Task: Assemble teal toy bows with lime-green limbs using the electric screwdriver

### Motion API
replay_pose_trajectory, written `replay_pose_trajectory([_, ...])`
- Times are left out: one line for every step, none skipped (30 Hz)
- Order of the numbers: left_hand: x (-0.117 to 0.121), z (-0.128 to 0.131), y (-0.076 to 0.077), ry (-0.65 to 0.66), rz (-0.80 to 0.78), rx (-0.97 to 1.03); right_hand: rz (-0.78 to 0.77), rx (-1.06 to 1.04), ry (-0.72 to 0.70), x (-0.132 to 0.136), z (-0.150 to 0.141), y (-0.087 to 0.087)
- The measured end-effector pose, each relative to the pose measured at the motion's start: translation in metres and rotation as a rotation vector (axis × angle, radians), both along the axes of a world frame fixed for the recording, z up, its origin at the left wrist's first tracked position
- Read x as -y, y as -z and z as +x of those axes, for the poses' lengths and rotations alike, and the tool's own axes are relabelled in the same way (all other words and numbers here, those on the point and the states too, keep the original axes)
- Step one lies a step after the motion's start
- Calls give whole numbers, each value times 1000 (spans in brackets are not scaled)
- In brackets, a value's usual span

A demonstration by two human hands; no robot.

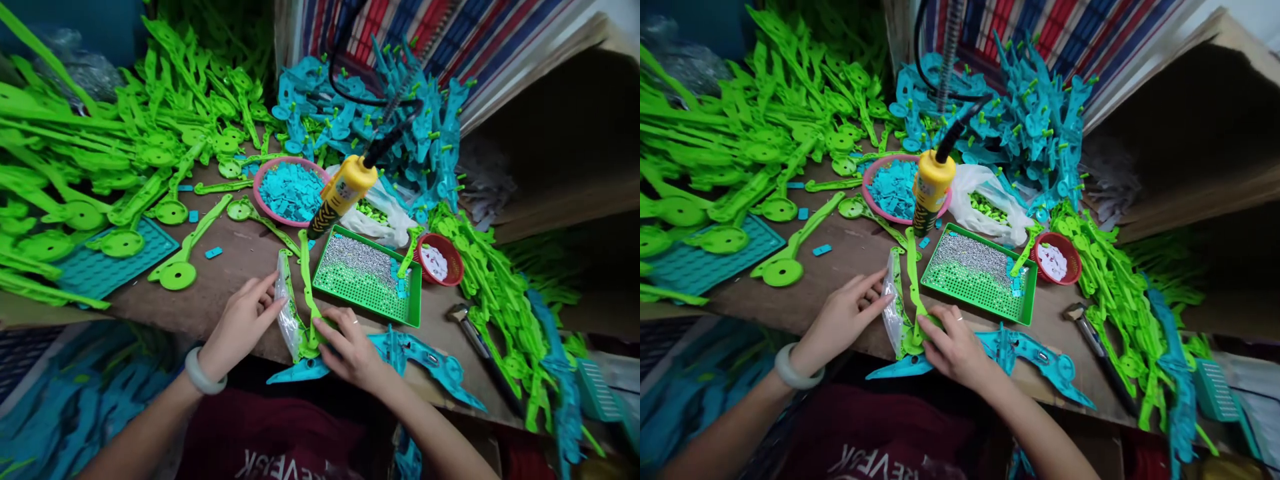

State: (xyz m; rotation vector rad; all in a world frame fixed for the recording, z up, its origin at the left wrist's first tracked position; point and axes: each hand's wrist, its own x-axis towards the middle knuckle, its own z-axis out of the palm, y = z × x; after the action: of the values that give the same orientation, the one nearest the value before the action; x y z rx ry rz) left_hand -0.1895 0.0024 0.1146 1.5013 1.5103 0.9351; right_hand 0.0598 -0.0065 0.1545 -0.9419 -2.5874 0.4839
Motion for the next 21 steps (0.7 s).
replay_pose_trajectory([-1,-1,-1,5,-10,-10,2,1,1,0,0,1])
replay_pose_trajectory([-2,-1,-2,14,-33,-13,6,1,1,0,0,2])
replay_pose_trajectory([-4,-2,-4,28,-71,-3,12,0,1,0,0,3])
replay_pose_trajectory([-5,-2,-6,44,-119,21,20,-1,1,-1,1,4])
replay_pose_trajectory([-6,-3,-8,59,-171,55,27,-4,-1,-1,1,4])
replay_pose_trajectory([-7,-3,-10,71,-221,93,32,-13,-4,0,1,3])
replay_pose_trajectory([-7,-4,-12,80,-261,130,32,-31,-8,0,2,1])
replay_pose_trajectory([-8,-4,-14,81,-286,163,28,-56,-11,1,2,-2])
replay_pose_trajectory([-8,-3,-15,72,-297,188,19,-89,-13,2,2,-6])
replay_pose_trajectory([-8,-3,-15,60,-303,205,10,-124,-9,3,1,-12])
replay_pose_trajectory([-8,-3,-15,47,-308,217,2,-154,-2,5,-1,-18])
replay_pose_trajectory([-8,-2,-15,34,-312,231,-3,-171,3,6,-3,-23])
replay_pose_trajectory([-8,-1,-14,22,-314,245,-2,-172,4,7,-5,-27])
replay_pose_trajectory([-8,-1,-13,11,-314,259,8,-160,-2,9,-8,-30])
replay_pose_trajectory([-7,0,-13,3,-310,270,35,-138,-14,10,-11,-31])
replay_pose_trajectory([-7,0,-12,-1,-301,278,86,-113,-40,13,-13,-29])
replay_pose_trajectory([-7,0,-12,-1,-289,281,170,-92,-91,16,-14,-26])
replay_pose_trajectory([-7,0,-12,4,-279,282,275,-75,-151,19,-13,-22])
replay_pose_trajectory([-7,1,-12,8,-270,281,377,-61,-205,24,-12,-17])
replay_pose_trajectory([-7,1,-13,7,-262,284,453,-50,-238,28,-10,-12])
replay_pose_trajectory([-8,1,-13,3,-257,288,490,-43,-246,32,-7,-9])
